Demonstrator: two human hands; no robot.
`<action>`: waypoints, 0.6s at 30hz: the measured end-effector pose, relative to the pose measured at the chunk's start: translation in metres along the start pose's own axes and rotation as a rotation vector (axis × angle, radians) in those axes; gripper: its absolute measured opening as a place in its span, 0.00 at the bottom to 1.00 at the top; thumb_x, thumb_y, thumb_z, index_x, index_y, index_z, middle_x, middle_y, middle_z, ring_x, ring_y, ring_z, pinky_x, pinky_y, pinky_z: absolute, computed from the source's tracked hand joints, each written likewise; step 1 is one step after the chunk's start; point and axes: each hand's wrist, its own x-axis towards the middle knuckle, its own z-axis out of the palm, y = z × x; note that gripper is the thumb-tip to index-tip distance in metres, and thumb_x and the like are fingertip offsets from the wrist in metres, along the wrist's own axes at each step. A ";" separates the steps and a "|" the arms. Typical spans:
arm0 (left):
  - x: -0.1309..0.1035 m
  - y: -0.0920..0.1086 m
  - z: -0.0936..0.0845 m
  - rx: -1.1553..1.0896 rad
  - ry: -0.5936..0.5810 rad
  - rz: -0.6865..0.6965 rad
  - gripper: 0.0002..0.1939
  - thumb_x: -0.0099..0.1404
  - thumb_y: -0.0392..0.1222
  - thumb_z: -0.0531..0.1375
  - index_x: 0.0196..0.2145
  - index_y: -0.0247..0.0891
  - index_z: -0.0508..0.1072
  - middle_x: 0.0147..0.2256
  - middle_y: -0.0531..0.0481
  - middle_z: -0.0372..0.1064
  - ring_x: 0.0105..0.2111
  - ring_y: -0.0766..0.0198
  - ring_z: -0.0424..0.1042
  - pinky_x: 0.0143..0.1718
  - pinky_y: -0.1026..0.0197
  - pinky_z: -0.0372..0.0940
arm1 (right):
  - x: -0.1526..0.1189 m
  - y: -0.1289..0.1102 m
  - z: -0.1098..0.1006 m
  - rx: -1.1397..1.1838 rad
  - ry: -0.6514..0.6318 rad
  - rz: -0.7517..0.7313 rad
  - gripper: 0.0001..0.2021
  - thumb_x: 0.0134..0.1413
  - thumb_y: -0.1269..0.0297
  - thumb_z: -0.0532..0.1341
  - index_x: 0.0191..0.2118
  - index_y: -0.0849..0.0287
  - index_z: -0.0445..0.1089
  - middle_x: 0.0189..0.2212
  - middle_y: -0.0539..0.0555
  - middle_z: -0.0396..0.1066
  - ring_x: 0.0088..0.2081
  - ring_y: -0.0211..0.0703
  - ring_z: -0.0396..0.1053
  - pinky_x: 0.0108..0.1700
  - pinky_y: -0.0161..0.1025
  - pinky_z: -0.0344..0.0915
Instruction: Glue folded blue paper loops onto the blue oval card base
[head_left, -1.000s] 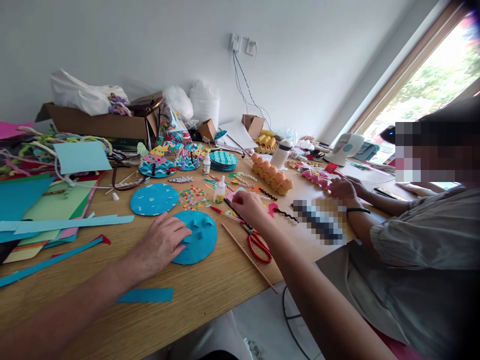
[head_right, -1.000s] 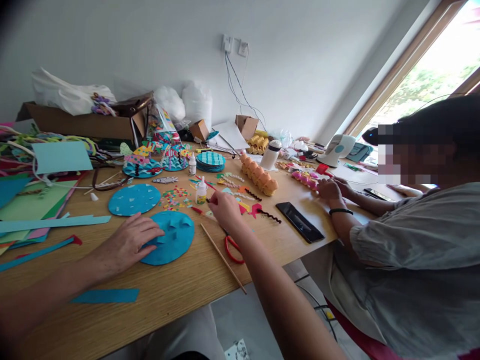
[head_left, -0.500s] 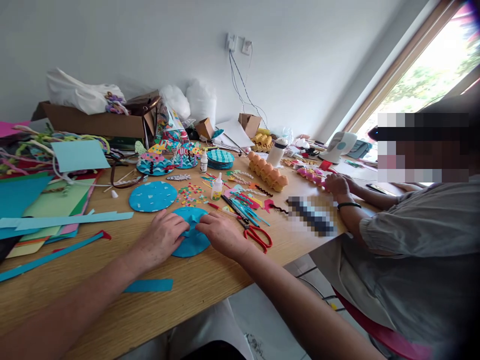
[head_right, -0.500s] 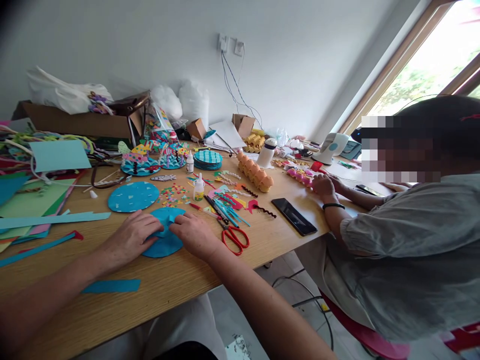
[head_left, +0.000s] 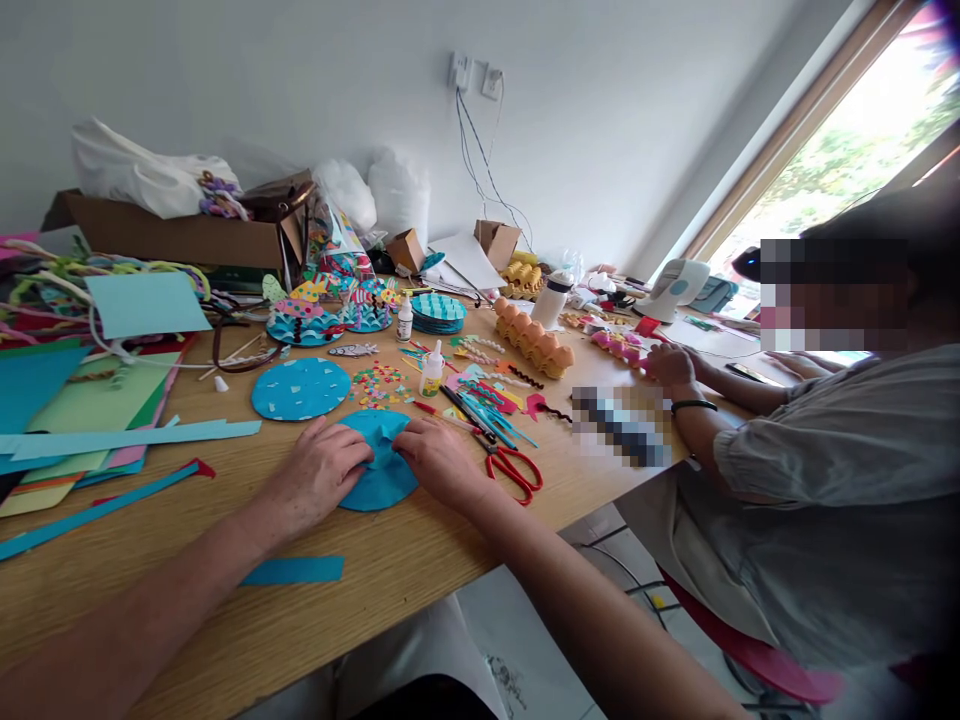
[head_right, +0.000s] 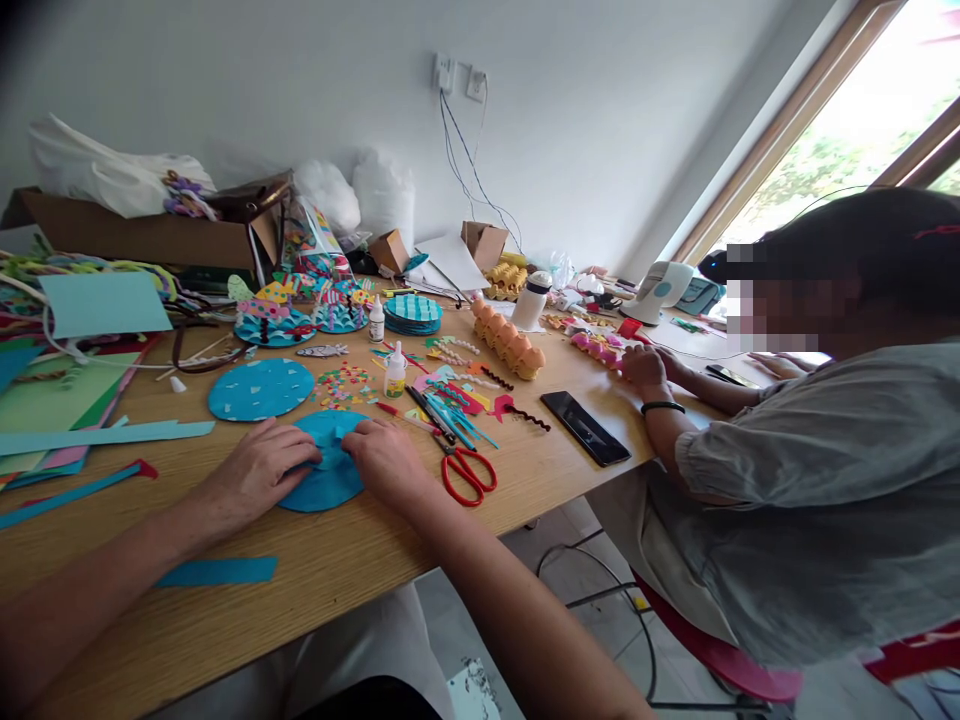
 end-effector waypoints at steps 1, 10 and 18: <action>0.000 -0.001 0.000 0.000 0.003 -0.004 0.09 0.62 0.33 0.52 0.34 0.41 0.71 0.36 0.50 0.72 0.40 0.56 0.68 0.47 0.46 0.54 | 0.001 -0.001 0.000 0.023 -0.001 0.022 0.09 0.58 0.72 0.54 0.33 0.59 0.72 0.31 0.52 0.69 0.34 0.37 0.65 0.35 0.32 0.55; -0.003 -0.003 0.000 -0.002 0.026 -0.042 0.11 0.63 0.36 0.50 0.34 0.42 0.72 0.37 0.50 0.74 0.41 0.57 0.69 0.49 0.47 0.54 | 0.001 -0.004 0.000 0.065 0.014 0.129 0.08 0.56 0.73 0.56 0.36 0.58 0.72 0.32 0.52 0.71 0.34 0.37 0.66 0.34 0.32 0.56; -0.002 -0.005 -0.002 -0.031 0.015 -0.084 0.11 0.62 0.38 0.50 0.35 0.42 0.73 0.37 0.48 0.74 0.42 0.54 0.70 0.48 0.45 0.56 | -0.002 -0.003 -0.002 -0.029 0.002 0.088 0.08 0.58 0.70 0.55 0.32 0.58 0.71 0.32 0.53 0.69 0.36 0.41 0.64 0.36 0.35 0.55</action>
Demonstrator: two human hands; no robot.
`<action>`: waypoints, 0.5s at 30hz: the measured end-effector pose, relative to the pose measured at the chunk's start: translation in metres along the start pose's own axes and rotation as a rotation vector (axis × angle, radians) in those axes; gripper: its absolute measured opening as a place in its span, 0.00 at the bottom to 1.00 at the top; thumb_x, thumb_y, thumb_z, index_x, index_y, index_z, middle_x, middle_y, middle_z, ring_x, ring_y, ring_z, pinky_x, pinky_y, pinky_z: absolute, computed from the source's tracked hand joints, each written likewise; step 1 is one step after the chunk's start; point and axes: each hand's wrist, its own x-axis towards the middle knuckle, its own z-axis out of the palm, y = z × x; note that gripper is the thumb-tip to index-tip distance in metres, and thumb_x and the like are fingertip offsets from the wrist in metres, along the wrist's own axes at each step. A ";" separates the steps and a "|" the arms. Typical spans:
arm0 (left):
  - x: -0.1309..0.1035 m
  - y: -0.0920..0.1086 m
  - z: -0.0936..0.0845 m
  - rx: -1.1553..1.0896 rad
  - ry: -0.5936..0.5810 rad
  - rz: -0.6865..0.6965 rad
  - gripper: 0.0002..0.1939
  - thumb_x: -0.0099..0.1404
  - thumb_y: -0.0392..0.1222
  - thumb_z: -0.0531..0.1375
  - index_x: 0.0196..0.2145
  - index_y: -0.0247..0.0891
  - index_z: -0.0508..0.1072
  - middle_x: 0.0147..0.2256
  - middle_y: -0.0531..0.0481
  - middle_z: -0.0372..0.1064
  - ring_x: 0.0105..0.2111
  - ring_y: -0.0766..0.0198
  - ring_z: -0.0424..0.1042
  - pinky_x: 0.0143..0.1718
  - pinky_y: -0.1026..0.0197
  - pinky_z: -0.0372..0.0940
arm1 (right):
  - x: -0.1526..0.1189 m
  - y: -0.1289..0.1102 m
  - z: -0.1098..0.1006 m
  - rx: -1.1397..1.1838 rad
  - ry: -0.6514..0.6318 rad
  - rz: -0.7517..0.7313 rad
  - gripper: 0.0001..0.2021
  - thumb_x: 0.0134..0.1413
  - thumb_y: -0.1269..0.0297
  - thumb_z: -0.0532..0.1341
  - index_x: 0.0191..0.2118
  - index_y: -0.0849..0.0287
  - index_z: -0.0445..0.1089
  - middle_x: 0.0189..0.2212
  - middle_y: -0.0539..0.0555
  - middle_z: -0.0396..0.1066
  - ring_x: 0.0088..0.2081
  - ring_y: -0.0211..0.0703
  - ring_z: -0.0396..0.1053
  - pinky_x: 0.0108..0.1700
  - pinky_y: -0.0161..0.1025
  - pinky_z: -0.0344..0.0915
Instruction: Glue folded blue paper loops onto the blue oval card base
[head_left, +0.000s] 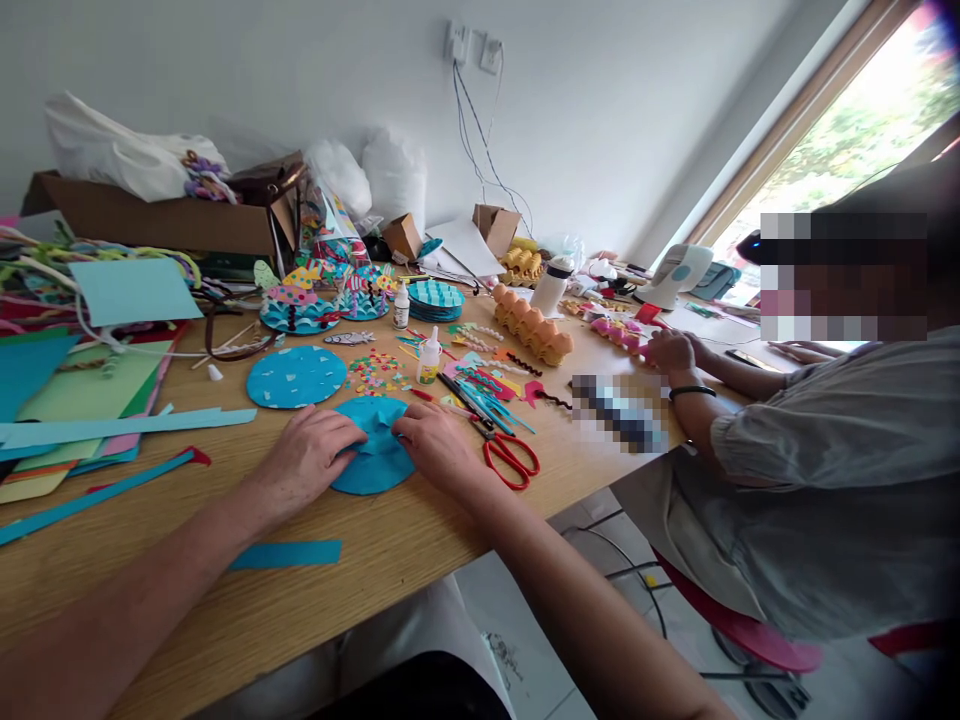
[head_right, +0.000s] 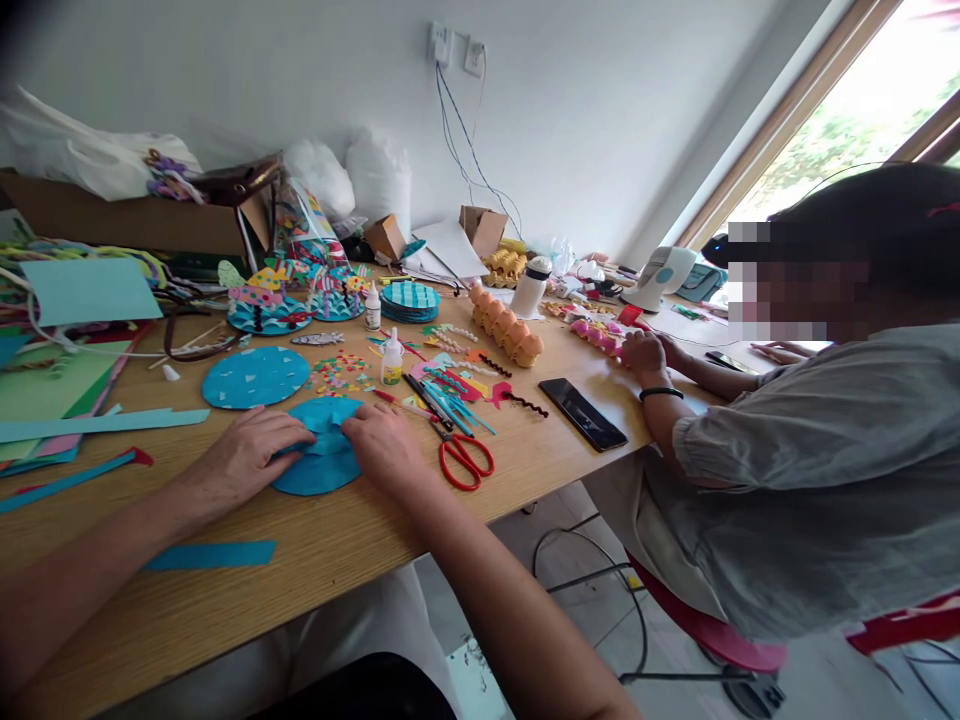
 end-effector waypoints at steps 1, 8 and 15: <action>0.001 -0.001 -0.001 -0.002 0.001 -0.012 0.11 0.62 0.38 0.50 0.35 0.42 0.73 0.37 0.48 0.74 0.41 0.54 0.70 0.48 0.44 0.56 | 0.000 0.000 -0.001 -0.036 -0.003 -0.016 0.08 0.58 0.69 0.55 0.32 0.58 0.71 0.32 0.53 0.69 0.36 0.41 0.64 0.36 0.35 0.54; 0.002 -0.010 -0.008 -0.072 0.045 -0.029 0.13 0.63 0.40 0.50 0.38 0.40 0.74 0.38 0.47 0.74 0.40 0.58 0.71 0.45 0.53 0.63 | -0.001 -0.001 -0.005 -0.071 -0.045 -0.022 0.11 0.61 0.67 0.53 0.32 0.58 0.72 0.32 0.54 0.70 0.37 0.41 0.65 0.36 0.36 0.54; 0.004 0.006 -0.004 -0.007 0.108 0.146 0.10 0.62 0.34 0.53 0.37 0.36 0.74 0.37 0.45 0.73 0.40 0.56 0.69 0.44 0.54 0.64 | -0.001 -0.002 -0.005 0.019 -0.064 0.039 0.09 0.58 0.69 0.55 0.34 0.58 0.74 0.33 0.53 0.72 0.37 0.40 0.67 0.38 0.35 0.55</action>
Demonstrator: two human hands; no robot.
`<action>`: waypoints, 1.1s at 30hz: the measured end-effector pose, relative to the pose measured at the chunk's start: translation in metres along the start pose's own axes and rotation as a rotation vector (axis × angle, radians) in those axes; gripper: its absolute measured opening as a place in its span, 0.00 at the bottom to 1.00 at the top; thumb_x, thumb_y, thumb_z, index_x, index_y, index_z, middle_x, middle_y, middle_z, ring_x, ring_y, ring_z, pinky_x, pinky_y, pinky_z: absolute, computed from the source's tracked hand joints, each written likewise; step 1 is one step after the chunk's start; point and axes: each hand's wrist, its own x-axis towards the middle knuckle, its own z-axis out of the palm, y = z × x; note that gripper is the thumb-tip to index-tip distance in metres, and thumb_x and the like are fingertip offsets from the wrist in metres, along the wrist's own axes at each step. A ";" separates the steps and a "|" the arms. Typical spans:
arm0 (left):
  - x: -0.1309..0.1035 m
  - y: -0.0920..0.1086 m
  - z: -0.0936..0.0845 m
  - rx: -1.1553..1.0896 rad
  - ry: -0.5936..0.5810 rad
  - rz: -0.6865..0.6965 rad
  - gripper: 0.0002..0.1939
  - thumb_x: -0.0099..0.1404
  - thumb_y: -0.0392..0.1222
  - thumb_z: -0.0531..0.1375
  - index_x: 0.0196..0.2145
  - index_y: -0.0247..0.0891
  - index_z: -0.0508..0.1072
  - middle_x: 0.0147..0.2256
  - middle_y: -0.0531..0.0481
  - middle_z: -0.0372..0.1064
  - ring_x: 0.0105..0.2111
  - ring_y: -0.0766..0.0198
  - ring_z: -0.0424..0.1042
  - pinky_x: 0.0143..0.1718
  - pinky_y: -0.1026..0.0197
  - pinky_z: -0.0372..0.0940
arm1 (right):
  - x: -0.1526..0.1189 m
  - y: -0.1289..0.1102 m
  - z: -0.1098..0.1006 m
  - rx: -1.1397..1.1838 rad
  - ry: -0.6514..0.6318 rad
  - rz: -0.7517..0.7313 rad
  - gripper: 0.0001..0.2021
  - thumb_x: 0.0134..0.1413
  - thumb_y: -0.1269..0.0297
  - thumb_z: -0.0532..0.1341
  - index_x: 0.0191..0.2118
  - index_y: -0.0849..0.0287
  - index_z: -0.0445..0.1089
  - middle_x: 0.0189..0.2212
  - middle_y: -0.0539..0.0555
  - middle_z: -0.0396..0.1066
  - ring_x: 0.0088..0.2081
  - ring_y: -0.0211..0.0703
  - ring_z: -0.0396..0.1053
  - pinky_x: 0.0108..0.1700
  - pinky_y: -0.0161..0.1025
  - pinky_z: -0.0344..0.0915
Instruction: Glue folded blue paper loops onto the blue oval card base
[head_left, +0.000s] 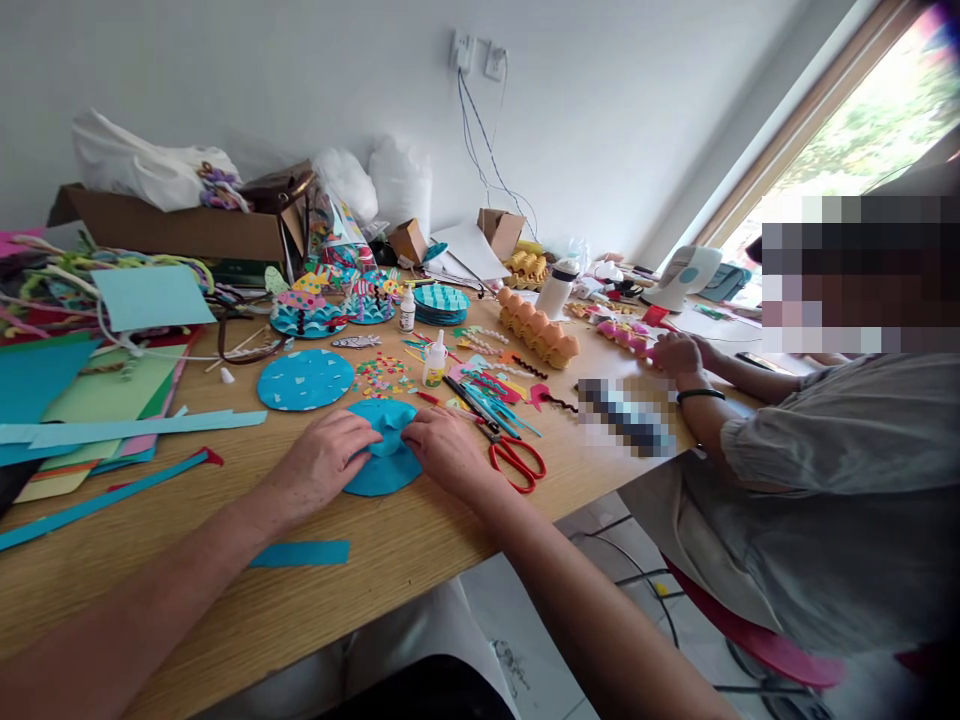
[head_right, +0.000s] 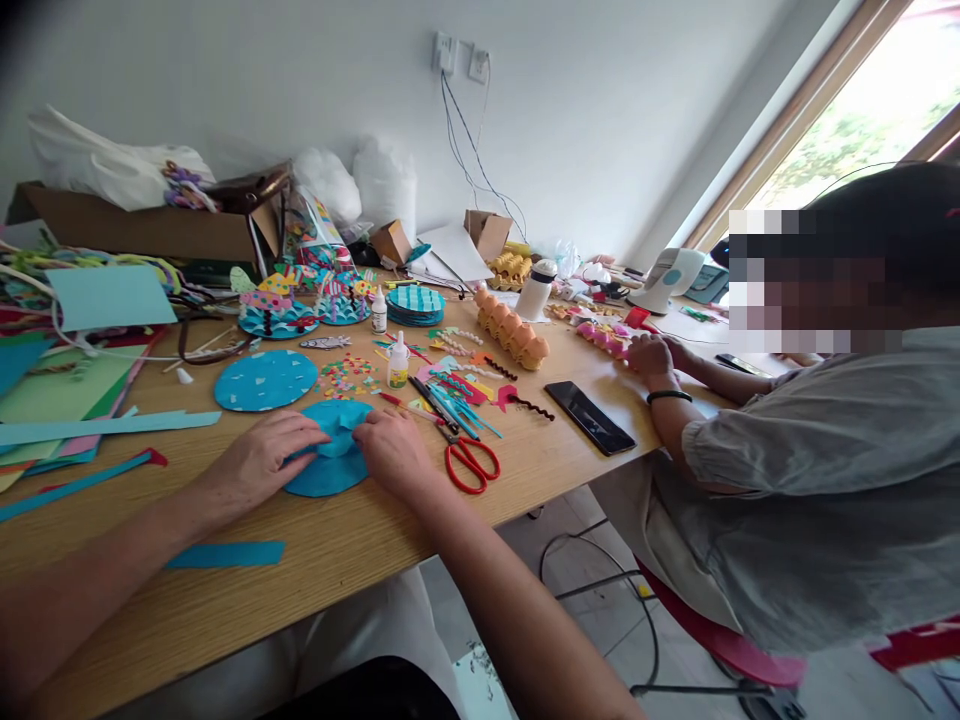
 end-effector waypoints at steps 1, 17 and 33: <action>0.001 0.002 0.000 0.020 -0.015 0.020 0.09 0.61 0.33 0.54 0.38 0.36 0.73 0.37 0.45 0.73 0.40 0.56 0.68 0.44 0.53 0.63 | 0.000 0.000 0.001 0.009 0.001 0.006 0.09 0.58 0.69 0.55 0.35 0.58 0.74 0.33 0.53 0.72 0.37 0.39 0.67 0.38 0.34 0.55; 0.003 0.008 0.015 0.112 -0.113 -0.008 0.09 0.62 0.30 0.54 0.37 0.40 0.71 0.36 0.49 0.71 0.41 0.56 0.68 0.50 0.45 0.55 | -0.002 -0.001 0.009 -0.049 0.042 -0.014 0.09 0.58 0.70 0.54 0.32 0.58 0.71 0.30 0.53 0.70 0.35 0.39 0.64 0.37 0.34 0.54; 0.000 0.007 0.017 0.135 -0.075 -0.014 0.08 0.63 0.33 0.52 0.30 0.38 0.69 0.30 0.50 0.70 0.37 0.58 0.67 0.51 0.45 0.53 | -0.005 -0.010 -0.003 -0.316 -0.024 -0.099 0.08 0.59 0.67 0.55 0.32 0.59 0.70 0.33 0.54 0.68 0.38 0.45 0.60 0.37 0.41 0.51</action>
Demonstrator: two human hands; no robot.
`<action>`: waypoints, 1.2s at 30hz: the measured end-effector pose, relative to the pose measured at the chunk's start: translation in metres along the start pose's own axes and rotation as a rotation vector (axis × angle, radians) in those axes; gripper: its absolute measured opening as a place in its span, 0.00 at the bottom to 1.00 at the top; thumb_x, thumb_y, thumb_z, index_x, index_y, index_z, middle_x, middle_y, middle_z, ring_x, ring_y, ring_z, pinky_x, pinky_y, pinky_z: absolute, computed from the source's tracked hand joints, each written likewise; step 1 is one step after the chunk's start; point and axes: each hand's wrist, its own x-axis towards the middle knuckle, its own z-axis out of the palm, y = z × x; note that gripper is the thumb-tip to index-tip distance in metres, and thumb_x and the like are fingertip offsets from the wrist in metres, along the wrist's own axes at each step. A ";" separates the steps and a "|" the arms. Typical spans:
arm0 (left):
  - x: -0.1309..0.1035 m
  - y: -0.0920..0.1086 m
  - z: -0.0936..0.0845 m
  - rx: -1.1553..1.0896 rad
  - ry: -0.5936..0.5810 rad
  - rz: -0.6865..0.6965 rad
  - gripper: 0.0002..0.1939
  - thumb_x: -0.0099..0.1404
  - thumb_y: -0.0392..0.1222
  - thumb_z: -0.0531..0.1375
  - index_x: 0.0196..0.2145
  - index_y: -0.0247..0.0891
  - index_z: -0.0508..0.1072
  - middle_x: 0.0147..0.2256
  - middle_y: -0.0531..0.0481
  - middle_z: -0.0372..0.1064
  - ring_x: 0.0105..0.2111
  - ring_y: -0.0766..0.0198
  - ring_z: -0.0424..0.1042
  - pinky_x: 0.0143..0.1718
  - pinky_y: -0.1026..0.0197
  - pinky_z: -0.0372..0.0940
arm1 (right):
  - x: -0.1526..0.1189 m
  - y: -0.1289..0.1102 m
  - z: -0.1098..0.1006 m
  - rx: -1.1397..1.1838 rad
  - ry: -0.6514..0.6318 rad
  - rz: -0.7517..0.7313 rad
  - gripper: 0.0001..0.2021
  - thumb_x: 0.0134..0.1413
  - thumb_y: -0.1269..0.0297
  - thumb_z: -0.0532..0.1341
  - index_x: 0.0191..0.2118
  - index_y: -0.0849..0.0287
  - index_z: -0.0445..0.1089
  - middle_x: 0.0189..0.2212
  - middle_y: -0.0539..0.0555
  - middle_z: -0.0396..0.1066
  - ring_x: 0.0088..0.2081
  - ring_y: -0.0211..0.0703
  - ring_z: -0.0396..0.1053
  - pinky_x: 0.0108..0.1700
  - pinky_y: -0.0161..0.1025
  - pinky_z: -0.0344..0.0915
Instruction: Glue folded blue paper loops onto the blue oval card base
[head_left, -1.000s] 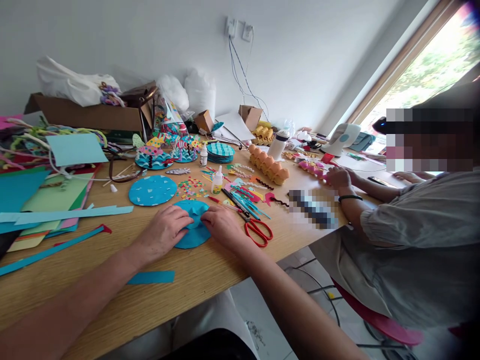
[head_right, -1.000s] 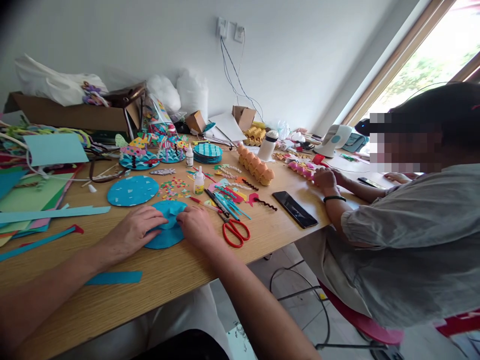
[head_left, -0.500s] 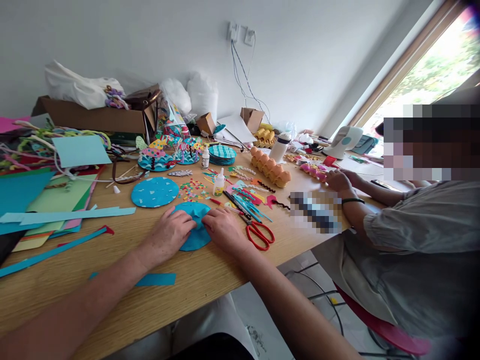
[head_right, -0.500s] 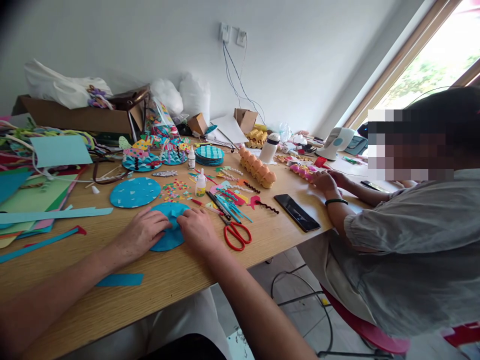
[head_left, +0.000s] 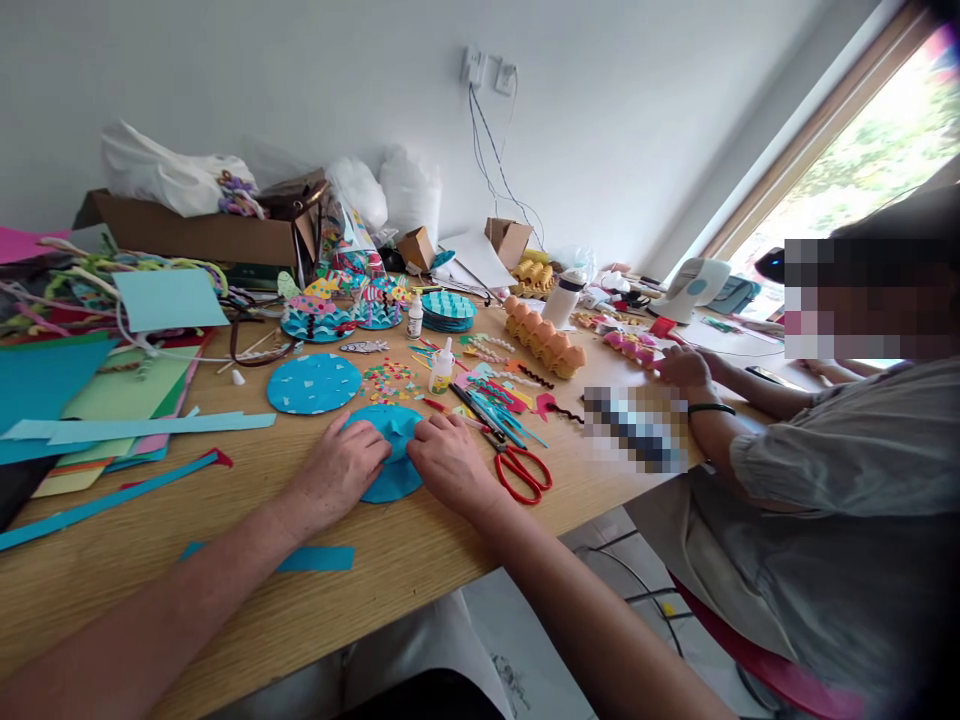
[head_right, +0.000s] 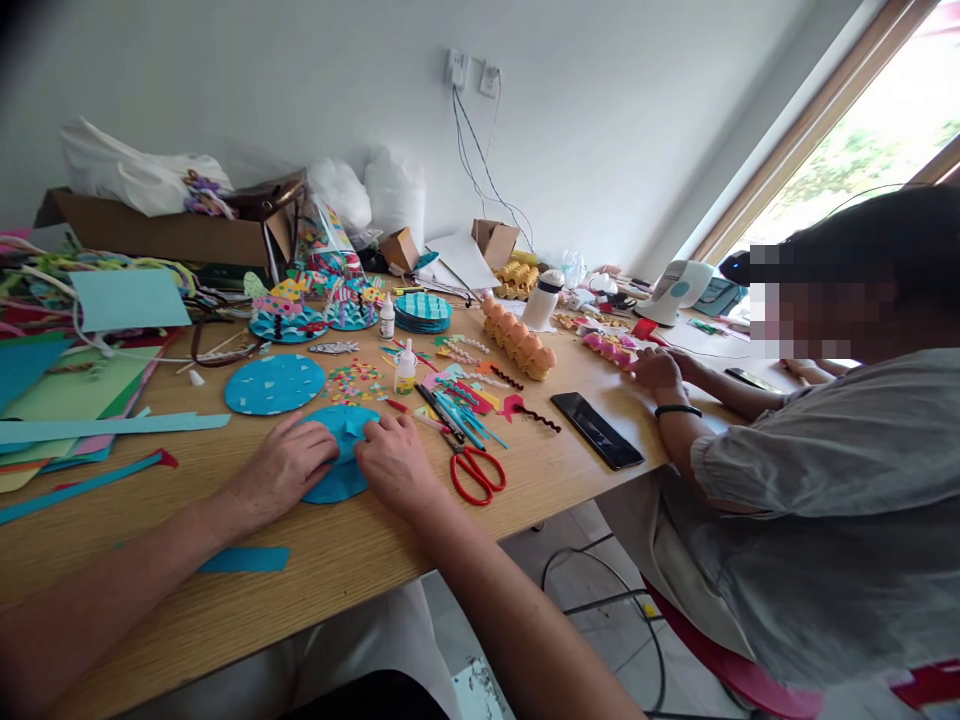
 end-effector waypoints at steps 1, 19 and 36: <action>0.000 0.000 0.000 0.004 0.001 -0.001 0.08 0.64 0.33 0.52 0.29 0.38 0.68 0.30 0.50 0.70 0.37 0.58 0.67 0.50 0.45 0.53 | 0.000 -0.001 0.000 0.002 -0.012 0.011 0.08 0.59 0.67 0.55 0.31 0.59 0.70 0.33 0.54 0.68 0.38 0.45 0.60 0.38 0.41 0.51; -0.002 -0.002 -0.008 -0.055 0.009 -0.007 0.09 0.62 0.31 0.52 0.33 0.40 0.71 0.34 0.50 0.72 0.40 0.57 0.67 0.51 0.45 0.52 | 0.001 -0.010 0.000 0.044 -0.020 0.123 0.09 0.60 0.68 0.53 0.34 0.58 0.70 0.35 0.57 0.68 0.40 0.47 0.62 0.38 0.41 0.54; 0.001 0.004 -0.010 0.003 -0.006 0.005 0.07 0.62 0.33 0.55 0.29 0.39 0.72 0.31 0.50 0.71 0.38 0.56 0.67 0.49 0.46 0.54 | 0.003 -0.012 0.002 0.123 -0.067 0.133 0.11 0.59 0.70 0.53 0.33 0.60 0.72 0.34 0.58 0.70 0.40 0.48 0.64 0.41 0.41 0.57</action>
